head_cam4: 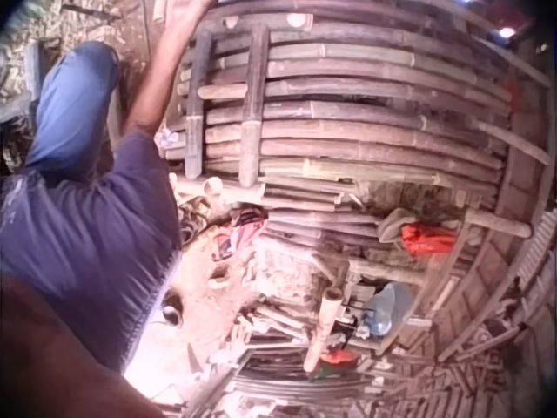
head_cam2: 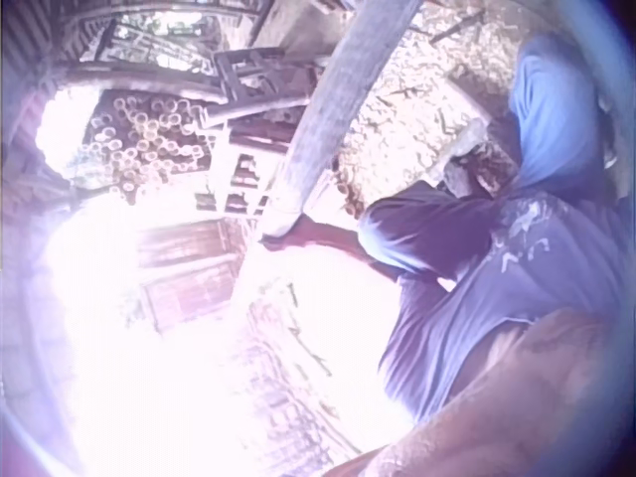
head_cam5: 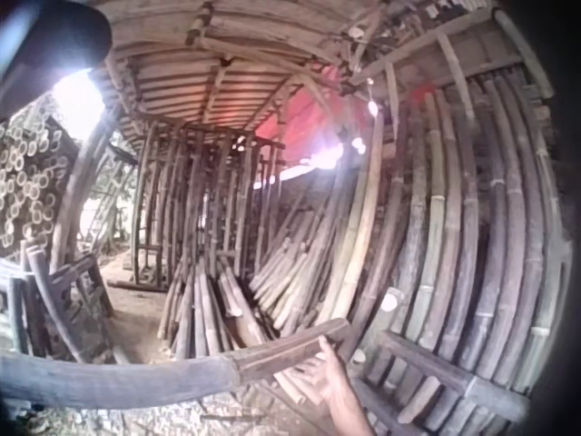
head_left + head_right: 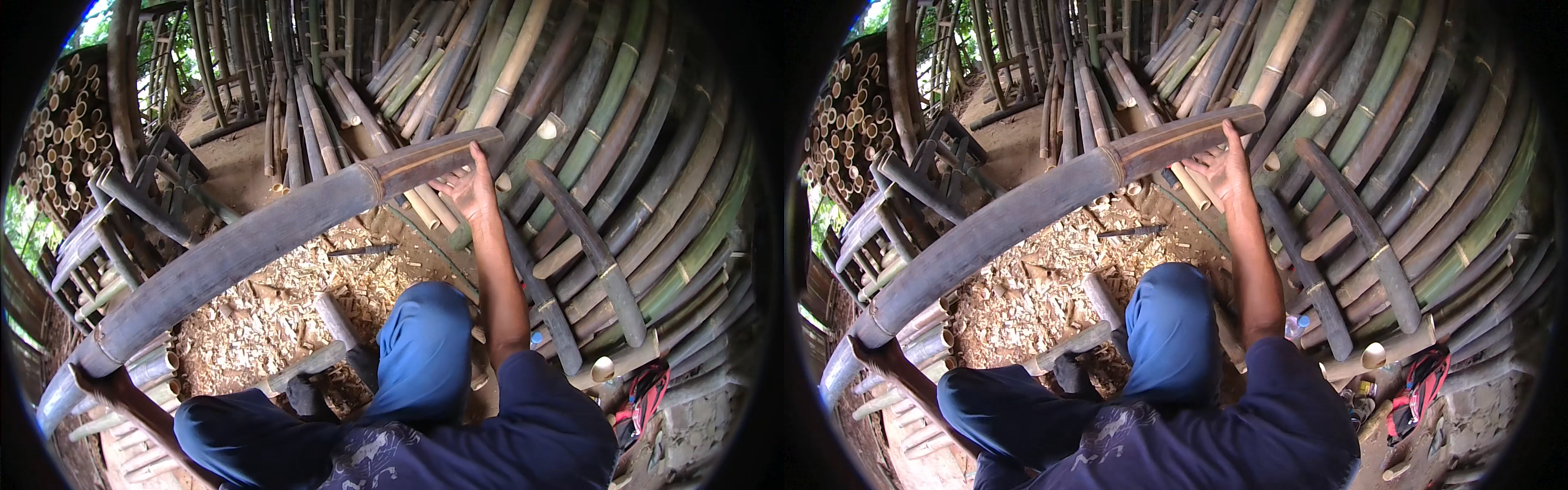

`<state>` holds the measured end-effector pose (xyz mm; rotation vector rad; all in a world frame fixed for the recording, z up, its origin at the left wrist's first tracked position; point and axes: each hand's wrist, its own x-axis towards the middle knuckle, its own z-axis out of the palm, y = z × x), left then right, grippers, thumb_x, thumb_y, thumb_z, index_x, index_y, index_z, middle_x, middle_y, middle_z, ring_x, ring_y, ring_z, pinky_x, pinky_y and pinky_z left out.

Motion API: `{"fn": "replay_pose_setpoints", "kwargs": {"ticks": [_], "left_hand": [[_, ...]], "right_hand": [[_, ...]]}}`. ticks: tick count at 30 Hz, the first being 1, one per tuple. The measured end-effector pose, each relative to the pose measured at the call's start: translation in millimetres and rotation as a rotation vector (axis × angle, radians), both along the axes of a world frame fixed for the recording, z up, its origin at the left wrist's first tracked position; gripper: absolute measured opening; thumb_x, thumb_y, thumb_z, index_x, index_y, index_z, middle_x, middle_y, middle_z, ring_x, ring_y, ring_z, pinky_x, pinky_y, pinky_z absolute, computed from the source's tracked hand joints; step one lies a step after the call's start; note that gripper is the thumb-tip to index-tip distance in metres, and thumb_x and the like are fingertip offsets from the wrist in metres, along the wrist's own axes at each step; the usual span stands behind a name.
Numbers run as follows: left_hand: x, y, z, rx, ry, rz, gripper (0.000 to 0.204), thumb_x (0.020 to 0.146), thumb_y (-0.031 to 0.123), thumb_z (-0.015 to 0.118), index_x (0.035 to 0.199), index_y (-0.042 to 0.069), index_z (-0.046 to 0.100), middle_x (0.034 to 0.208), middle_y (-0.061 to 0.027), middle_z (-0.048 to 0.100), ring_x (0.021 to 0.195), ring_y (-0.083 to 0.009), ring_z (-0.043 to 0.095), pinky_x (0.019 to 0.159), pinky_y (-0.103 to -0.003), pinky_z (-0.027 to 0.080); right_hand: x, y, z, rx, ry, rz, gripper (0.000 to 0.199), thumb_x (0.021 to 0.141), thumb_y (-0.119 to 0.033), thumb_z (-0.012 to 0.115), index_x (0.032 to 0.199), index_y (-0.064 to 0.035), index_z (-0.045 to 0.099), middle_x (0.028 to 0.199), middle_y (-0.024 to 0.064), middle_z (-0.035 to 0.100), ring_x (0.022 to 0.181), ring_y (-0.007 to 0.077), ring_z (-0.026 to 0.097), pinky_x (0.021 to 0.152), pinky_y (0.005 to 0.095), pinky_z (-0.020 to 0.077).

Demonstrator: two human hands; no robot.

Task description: The person whittles and fits together pieces of bamboo using a knife to create a joint.

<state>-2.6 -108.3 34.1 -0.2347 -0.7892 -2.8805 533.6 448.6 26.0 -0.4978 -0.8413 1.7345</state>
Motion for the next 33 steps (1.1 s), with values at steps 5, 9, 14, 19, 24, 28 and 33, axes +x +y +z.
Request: {"fn": "replay_pose_setpoints", "kwargs": {"ticks": [5, 9, 14, 19, 24, 28, 33], "left_hand": [[-2.6, 0.0, 22.4, -0.037, 0.073, 0.032, 0.048, 0.089, 0.037, 0.076, 0.120, 0.003, 0.063, 0.127, -0.0177, 0.062, 0.118, -0.0335, 0.059, 0.105, -0.054, 0.046], [-25.6, -16.4, 5.5, -0.468, 0.591, 0.884, 0.046, 0.083, 0.018, 0.082, 0.120, 0.001, 0.062, 0.120, -0.0187, 0.065, 0.110, -0.0307, 0.065, 0.097, -0.047, 0.055], [-24.4, -34.8, 56.4, -0.275, 0.493, 0.511, 0.042, 0.088, 0.023, 0.076, 0.120, 0.000, 0.064, 0.120, -0.0184, 0.067, 0.111, -0.0318, 0.066, 0.099, -0.048, 0.053], [-26.9, -29.6, 105.8, -0.101, 0.455, 0.141, 0.042, 0.092, 0.028, 0.069, 0.121, -0.002, 0.066, 0.120, -0.0181, 0.069, 0.111, -0.0329, 0.068, 0.102, -0.049, 0.052], [-20.9, -22.0, 119.1, -0.009, 0.474, -0.064, 0.044, 0.096, 0.033, 0.063, 0.122, -0.002, 0.067, 0.120, -0.0183, 0.071, 0.112, -0.0343, 0.068, 0.104, -0.050, 0.050], [-8.4, -16.5, 100.5, 0.052, 0.501, -0.177, 0.047, 0.093, 0.032, 0.065, 0.125, -0.001, 0.065, 0.126, -0.0194, 0.068, 0.118, -0.0358, 0.064, 0.108, -0.052, 0.046], [11.7, 4.7, 72.4, 0.204, 0.700, -0.477, 0.082, 0.077, 0.028, 0.079, 0.144, -0.006, 0.046, 0.148, -0.0236, 0.049, 0.144, -0.0388, 0.039, 0.125, -0.054, 0.017]], "right_hand": [[17.4, -14.5, -38.5, 0.025, -0.449, -0.400, 0.063, 0.097, -0.044, 0.062, 0.145, -0.0102, 0.039, 0.127, 0.0222, 0.056, 0.108, 0.0338, 0.063, 0.082, 0.0507, 0.0604], [29.0, -47.1, -65.5, 0.110, -0.787, -0.148, 0.040, 0.102, -0.041, 0.056, 0.124, -0.0082, 0.058, 0.100, 0.0107, 0.068, 0.093, 0.0208, 0.068, 0.078, 0.0389, 0.0611], [24.7, -99.8, -41.4, 0.267, -0.723, 0.478, 0.060, 0.106, -0.056, 0.042, 0.129, -0.0032, 0.059, 0.101, 0.0125, 0.070, 0.094, 0.0210, 0.069, 0.086, 0.0367, 0.0590], [10.7, -118.9, -23.2, 0.312, -0.544, 0.663, 0.072, 0.106, -0.060, 0.032, 0.134, 0.0013, 0.056, 0.104, 0.0158, 0.069, 0.097, 0.0232, 0.069, 0.092, 0.0389, 0.0569], [8.1, -107.0, -47.5, 0.384, -0.732, 0.461, 0.054, 0.108, -0.049, 0.043, 0.129, -0.0017, 0.061, 0.096, 0.0112, 0.071, 0.086, 0.0168, 0.070, 0.080, 0.0309, 0.0591], [15.8, -107.3, -63.1, 0.308, -0.699, 0.404, 0.042, 0.108, -0.040, 0.049, 0.124, -0.0041, 0.064, 0.092, 0.0077, 0.071, 0.081, 0.0126, 0.068, 0.076, 0.0289, 0.0592], [12.4, -119.7, -39.7, 0.247, -0.607, 0.350, 0.049, 0.104, -0.041, 0.050, 0.133, -0.0026, 0.056, 0.095, 0.0113, 0.068, 0.085, 0.0194, 0.067, 0.080, 0.0356, 0.0563]]}}
